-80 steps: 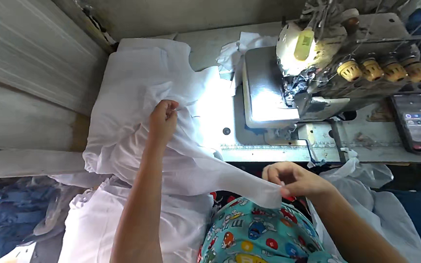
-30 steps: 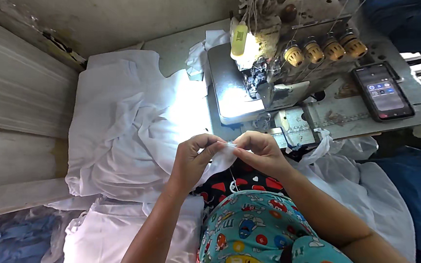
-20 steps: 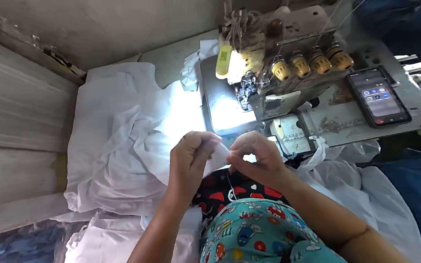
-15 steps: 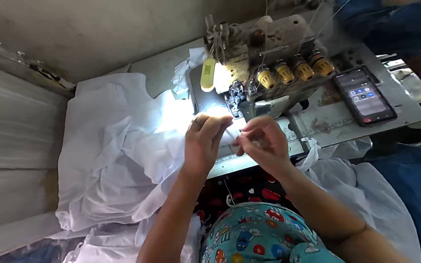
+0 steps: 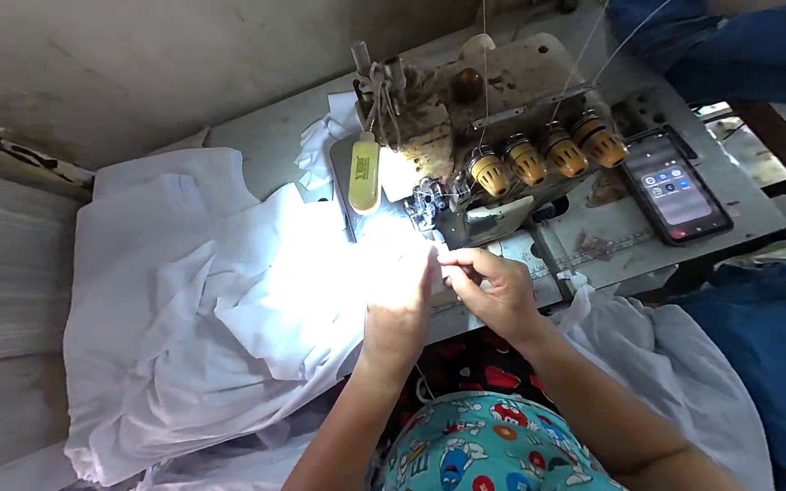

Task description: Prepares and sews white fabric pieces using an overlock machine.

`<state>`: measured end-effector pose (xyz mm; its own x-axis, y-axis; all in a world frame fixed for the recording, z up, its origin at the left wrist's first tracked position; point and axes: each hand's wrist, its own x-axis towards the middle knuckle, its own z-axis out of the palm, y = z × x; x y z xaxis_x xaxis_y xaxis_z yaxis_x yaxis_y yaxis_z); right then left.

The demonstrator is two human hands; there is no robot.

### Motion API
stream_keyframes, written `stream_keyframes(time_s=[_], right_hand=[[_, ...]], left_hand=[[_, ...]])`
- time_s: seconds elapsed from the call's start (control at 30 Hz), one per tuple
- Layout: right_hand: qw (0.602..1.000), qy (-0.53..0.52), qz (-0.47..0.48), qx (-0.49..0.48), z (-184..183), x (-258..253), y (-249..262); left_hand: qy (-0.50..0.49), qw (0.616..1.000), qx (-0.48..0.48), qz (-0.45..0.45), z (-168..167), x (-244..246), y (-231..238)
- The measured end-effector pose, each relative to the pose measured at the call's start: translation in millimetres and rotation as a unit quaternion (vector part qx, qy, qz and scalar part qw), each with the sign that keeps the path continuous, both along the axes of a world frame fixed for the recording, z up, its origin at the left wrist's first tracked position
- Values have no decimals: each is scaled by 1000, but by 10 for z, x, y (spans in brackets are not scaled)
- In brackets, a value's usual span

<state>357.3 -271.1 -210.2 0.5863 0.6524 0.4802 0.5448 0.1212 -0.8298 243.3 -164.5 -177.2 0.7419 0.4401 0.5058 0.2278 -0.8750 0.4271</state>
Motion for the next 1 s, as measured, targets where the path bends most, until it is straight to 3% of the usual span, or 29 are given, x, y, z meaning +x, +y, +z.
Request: stream_keyframes(time_s=[0.13, 0.37, 0.47, 0.53, 0.6, 0.7, 0.9, 1.0], right_hand=[[994, -95, -39, -45, -8, 51, 30], [992, -93, -26, -82, -30, 48, -14], [995, -63, -6, -75, 1, 51, -44], [996, -56, 10, -67, 42, 30, -59], [996, -64, 25, -55, 96, -6, -55], [995, -83, 57, -28, 135, -58, -27], [984, -109, 138, 3, 105, -171, -5], [970, -138, 199, -5, 89, -123, -38]], left_hand=[[-5, 999, -23, -35, 36, 35, 173], [70, 989, -114, -56, 143, 252, 668], [-37, 985, -168, 3, -331, 552, 976], [19, 995, -97, 29, -337, 568, 1046], [49, 997, -53, 39, -98, 464, 969], [18, 992, -104, 64, 244, 121, 773], [-98, 983, -126, 92, 93, -539, 440], [-85, 981, -176, 1, 45, -614, 87]])
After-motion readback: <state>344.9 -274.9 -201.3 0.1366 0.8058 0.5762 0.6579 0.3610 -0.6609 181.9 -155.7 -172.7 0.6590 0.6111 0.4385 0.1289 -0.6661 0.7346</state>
